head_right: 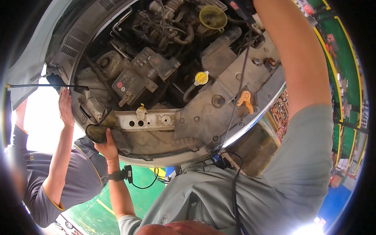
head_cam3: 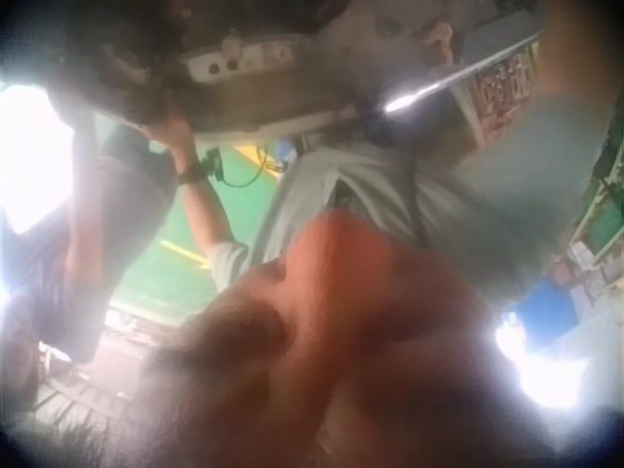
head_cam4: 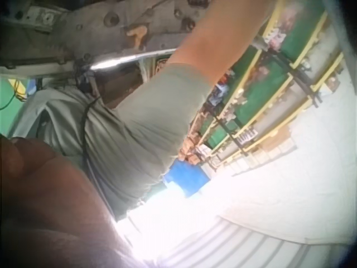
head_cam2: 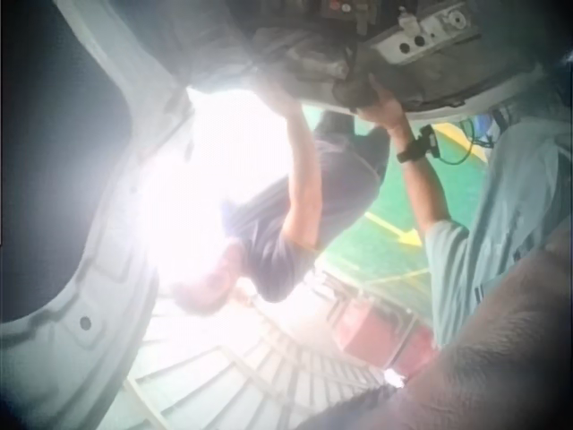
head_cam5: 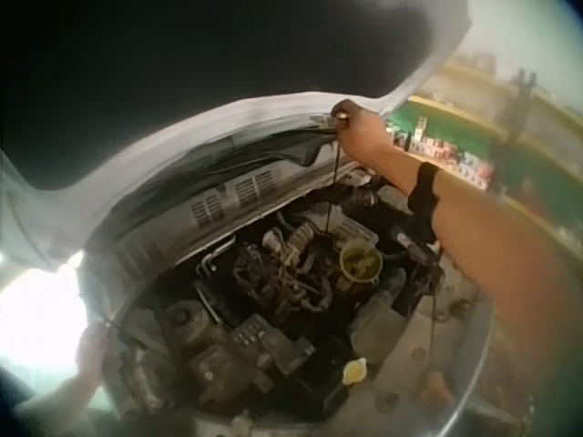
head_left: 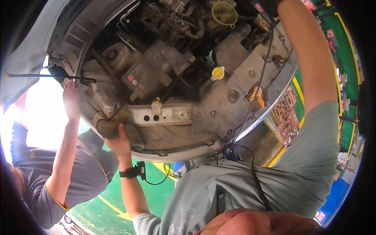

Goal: The person opens the hood of a white car and uses a funnel to pour liquid from a bottle into the engine compartment. They then remove the funnel, place it on the floor, and close the hood.

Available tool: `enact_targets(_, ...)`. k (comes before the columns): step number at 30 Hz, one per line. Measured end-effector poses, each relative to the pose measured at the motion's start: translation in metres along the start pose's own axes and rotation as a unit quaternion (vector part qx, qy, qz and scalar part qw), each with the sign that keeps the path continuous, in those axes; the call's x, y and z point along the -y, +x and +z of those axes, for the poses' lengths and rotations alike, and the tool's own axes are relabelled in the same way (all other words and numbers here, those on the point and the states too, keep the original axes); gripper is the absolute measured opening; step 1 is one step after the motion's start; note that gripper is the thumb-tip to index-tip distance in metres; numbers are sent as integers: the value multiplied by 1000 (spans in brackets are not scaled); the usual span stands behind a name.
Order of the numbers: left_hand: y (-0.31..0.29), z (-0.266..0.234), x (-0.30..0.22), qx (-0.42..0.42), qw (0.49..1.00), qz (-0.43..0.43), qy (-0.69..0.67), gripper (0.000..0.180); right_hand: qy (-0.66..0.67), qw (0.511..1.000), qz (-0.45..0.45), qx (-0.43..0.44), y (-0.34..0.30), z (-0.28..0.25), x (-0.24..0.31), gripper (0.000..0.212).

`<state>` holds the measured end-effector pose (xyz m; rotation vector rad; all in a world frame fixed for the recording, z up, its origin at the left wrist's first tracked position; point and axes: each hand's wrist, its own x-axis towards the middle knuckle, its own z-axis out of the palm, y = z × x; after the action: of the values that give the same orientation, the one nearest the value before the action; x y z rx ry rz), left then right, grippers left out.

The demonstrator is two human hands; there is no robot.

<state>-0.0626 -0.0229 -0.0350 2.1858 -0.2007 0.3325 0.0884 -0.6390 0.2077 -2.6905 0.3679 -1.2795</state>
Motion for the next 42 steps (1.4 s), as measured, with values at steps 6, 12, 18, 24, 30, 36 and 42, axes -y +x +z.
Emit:
enact_targets(6, -1, -1, -9, -1, 1000, -18, -25, 16, -408, 852, -162, 284, -2, 88, -12, 26)
enact_targets(12, -3, -3, -6, -4, 1000, -20, -5, 15, -494, 778, -248, 298, -66, 187, -58, 36)
enact_targets(18, -6, -5, 2, 2, 999, -42, 9, 17, -498, 699, -306, 412, -118, 225, -65, 34)
enact_targets(24, -5, -4, -4, 9, 999, -50, -9, 12, -439, 743, -150, 482, -154, 274, -77, 28)
enact_targets(30, -8, -8, -1, 21, 999, -46, 7, 13, -417, 761, -144, 476, -178, 307, -103, 27)
enact_targets(36, -15, -6, 5, -7, 998, -60, 4, 21, -405, 768, -203, 452, -197, 315, -116, 24)
enact_targets(42, -9, -8, 0, 18, 999, -41, 9, 22, -464, 724, -252, 443, -188, 307, -103, 24)
